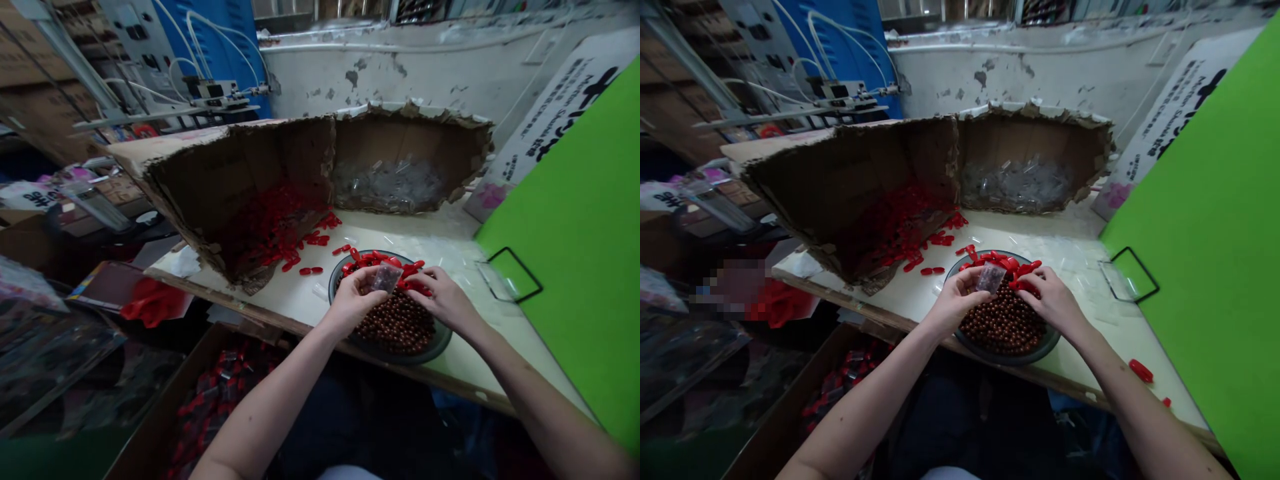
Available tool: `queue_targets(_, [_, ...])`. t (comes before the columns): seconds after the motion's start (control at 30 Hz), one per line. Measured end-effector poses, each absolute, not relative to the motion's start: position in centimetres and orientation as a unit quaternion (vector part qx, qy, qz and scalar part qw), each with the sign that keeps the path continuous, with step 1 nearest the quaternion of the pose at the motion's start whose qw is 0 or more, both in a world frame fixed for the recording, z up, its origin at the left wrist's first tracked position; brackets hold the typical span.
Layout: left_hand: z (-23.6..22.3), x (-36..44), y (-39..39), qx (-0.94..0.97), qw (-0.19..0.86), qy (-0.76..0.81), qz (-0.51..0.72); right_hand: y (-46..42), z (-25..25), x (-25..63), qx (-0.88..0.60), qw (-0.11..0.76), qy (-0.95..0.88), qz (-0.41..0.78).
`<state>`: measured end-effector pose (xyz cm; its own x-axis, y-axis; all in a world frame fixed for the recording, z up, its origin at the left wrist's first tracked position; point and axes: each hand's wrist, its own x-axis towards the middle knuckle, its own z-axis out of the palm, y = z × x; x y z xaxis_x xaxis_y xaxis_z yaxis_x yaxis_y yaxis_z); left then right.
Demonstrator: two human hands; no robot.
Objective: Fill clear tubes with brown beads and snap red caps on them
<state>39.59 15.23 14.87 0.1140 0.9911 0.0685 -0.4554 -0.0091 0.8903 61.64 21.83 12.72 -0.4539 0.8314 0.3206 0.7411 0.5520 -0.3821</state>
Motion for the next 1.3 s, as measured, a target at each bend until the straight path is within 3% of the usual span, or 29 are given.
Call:
queue_targets(0.1, [14.9,39.5,15.1,0.407,0.627,0.329,0.578,20.7,15.0,61.0,-0.464,0.305,-0.821,0.133])
queue_targets(0.17, [15.0,39.5,15.0,0.407,0.628,0.33,0.575,20.0,16.4,60.6,-0.461,0.336,-0.79,0.227])
queue_targets(0.27, [14.9,39.6,14.8,0.407,0.635,0.329,0.569,19.1,18.1,60.1,-0.446,0.355,-0.735,0.368])
queue_targets(0.4, [14.7,39.9,14.7,0.41,0.643,0.321,0.562,18.2,19.3,59.6,-0.429,0.366,-0.697,0.444])
queue_targets(1.07, [14.5,40.0,14.3,0.444,0.624,0.349,0.54,17.5,18.6,58.5,-0.435,0.325,-0.683,0.489])
queue_targets(1.3, [14.0,40.6,14.4,0.441,0.604,0.382,0.543,16.3,17.2,57.5,-0.447,0.349,-0.731,0.38])
